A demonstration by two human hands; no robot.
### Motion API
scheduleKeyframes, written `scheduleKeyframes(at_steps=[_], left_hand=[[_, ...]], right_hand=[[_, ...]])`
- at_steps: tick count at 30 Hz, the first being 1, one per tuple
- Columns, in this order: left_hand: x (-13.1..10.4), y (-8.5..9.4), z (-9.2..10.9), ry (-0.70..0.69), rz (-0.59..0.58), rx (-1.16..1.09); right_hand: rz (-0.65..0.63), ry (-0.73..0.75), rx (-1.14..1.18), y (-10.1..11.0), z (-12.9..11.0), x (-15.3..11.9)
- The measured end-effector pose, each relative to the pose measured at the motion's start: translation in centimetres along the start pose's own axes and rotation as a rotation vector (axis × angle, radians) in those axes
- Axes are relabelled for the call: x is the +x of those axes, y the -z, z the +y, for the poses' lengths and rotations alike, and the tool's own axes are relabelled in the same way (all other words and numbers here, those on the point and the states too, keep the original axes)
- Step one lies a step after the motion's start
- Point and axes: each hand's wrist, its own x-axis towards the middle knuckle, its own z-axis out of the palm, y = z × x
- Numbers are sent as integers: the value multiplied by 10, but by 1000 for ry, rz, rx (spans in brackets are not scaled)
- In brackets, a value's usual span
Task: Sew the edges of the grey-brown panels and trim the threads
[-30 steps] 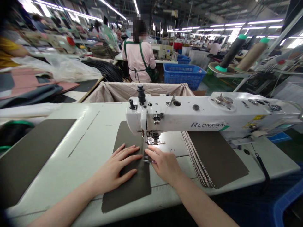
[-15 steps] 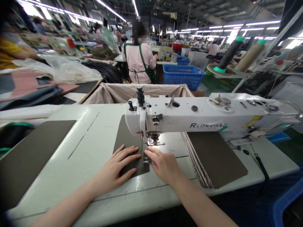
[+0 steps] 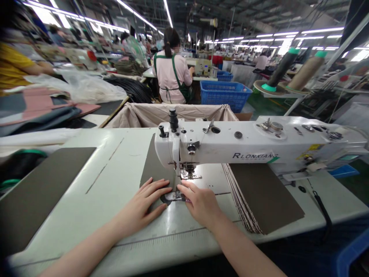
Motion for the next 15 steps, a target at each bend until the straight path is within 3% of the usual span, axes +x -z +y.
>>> scheduleKeyframes(at_steps=[15], left_hand=[[1, 0, 2, 48, 29, 26]], right_hand=[[23, 7, 26, -2, -1, 1]])
